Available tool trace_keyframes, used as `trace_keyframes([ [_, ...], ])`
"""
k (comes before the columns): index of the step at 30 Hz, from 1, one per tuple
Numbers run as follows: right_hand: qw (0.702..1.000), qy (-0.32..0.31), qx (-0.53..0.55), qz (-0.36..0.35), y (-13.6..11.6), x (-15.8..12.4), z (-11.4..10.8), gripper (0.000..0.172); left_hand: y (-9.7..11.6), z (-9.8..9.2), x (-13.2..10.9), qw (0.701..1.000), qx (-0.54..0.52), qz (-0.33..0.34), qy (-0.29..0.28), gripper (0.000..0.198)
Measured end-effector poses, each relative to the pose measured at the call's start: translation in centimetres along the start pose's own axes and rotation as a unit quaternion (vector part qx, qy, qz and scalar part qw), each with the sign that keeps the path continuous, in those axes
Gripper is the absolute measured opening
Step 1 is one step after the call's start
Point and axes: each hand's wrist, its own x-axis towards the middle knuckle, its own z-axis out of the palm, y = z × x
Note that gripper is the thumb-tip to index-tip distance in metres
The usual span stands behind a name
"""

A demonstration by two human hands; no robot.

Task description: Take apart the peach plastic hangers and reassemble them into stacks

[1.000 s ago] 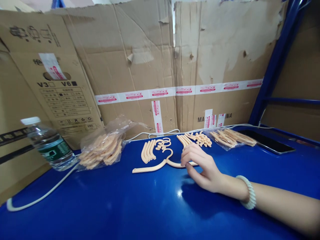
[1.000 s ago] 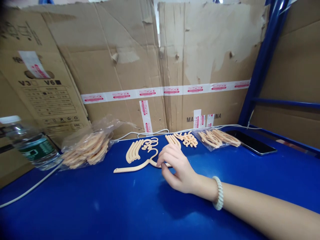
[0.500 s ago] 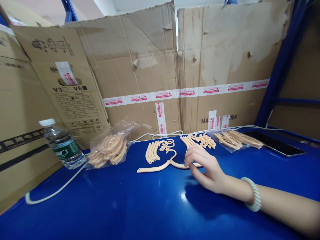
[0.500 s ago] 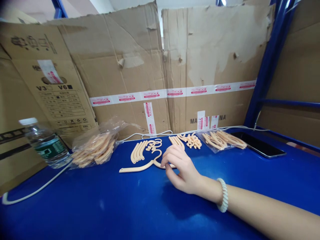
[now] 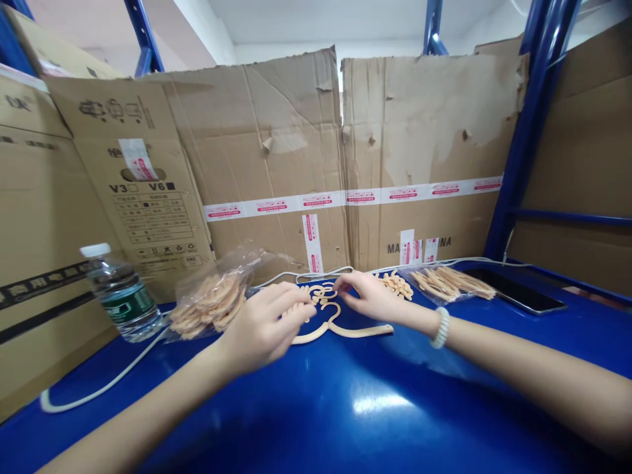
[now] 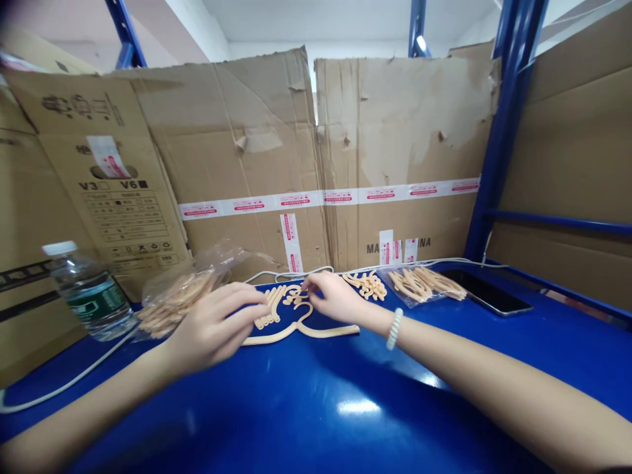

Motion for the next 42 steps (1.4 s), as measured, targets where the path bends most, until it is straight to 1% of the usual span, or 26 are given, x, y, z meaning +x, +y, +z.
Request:
trace_keyframes([
  [3, 0.998, -0.056, -0.020, 0.001, 1.7, 2.7, 1.0, 0.020, -2.9, 1.8, -1.9, 0.992, -0.079, -0.073, -0.061, 0.028],
  [4, 0.997, -0.073, -0.028, 0.000, 2.2, 3.6, 1.5, 0.020, -3.8, 2.4, -2.7, 0.985, -0.113, -0.110, -0.068, 0.028],
  [6, 0.993, -0.106, -0.048, 0.004, 3.3, 5.1, 2.4, 0.021, -5.1, 3.6, -4.3, 0.981, -0.130, -0.122, -0.082, 0.027],
  [8, 0.989, -0.130, -0.071, 0.010, 4.1, 6.1, 3.4, 0.021, -5.8, 4.3, -5.5, 0.978, -0.141, -0.126, -0.090, 0.026],
  [11, 0.982, -0.158, -0.105, 0.012, 4.7, 7.0, 4.6, 0.019, -5.9, 4.8, -6.2, 0.974, -0.155, -0.127, -0.103, 0.025],
  [15, 0.974, -0.178, -0.138, -0.008, 4.9, 7.1, 5.4, 0.015, -5.6, 4.9, -6.2, 0.970, -0.166, -0.132, -0.118, 0.020],
  [18, 0.972, -0.174, -0.155, -0.023, 5.1, 7.0, 5.5, 0.012, -5.5, 4.8, -6.3, 0.968, -0.167, -0.139, -0.124, 0.019],
  [24, 0.973, -0.152, -0.167, -0.043, 5.8, 6.6, 5.3, 0.014, -5.6, 4.8, -6.5, 0.966, -0.173, -0.144, -0.129, 0.016],
  [29, 0.979, -0.116, -0.162, -0.051, 5.7, 6.3, 5.4, 0.014, -5.9, 5.0, -6.6, 0.966, -0.176, -0.139, -0.129, 0.016],
  [32, 0.985, -0.072, -0.149, -0.050, 5.5, 6.3, 5.1, 0.013, -5.9, 4.9, -6.6, 0.968, -0.172, -0.135, -0.125, 0.016],
  [34, 0.989, -0.025, -0.137, -0.040, 5.4, 6.3, 4.6, 0.012, -5.8, 4.9, -6.6, 0.970, -0.168, -0.131, -0.119, 0.018],
  [37, 0.992, 0.064, -0.109, -0.013, 5.1, 6.2, 3.7, 0.011, -5.7, 4.9, -6.6, 0.973, -0.162, -0.123, -0.107, 0.020],
  [40, 0.986, 0.154, -0.063, 0.024, 4.2, 5.7, 2.6, 0.010, -5.7, 5.0, -6.6, 0.977, -0.151, -0.120, -0.086, 0.020],
  [42, 0.979, 0.198, -0.029, 0.048, 3.1, 4.8, 2.0, 0.011, -5.5, 4.9, -6.2, 0.980, -0.139, -0.125, -0.062, 0.020],
])
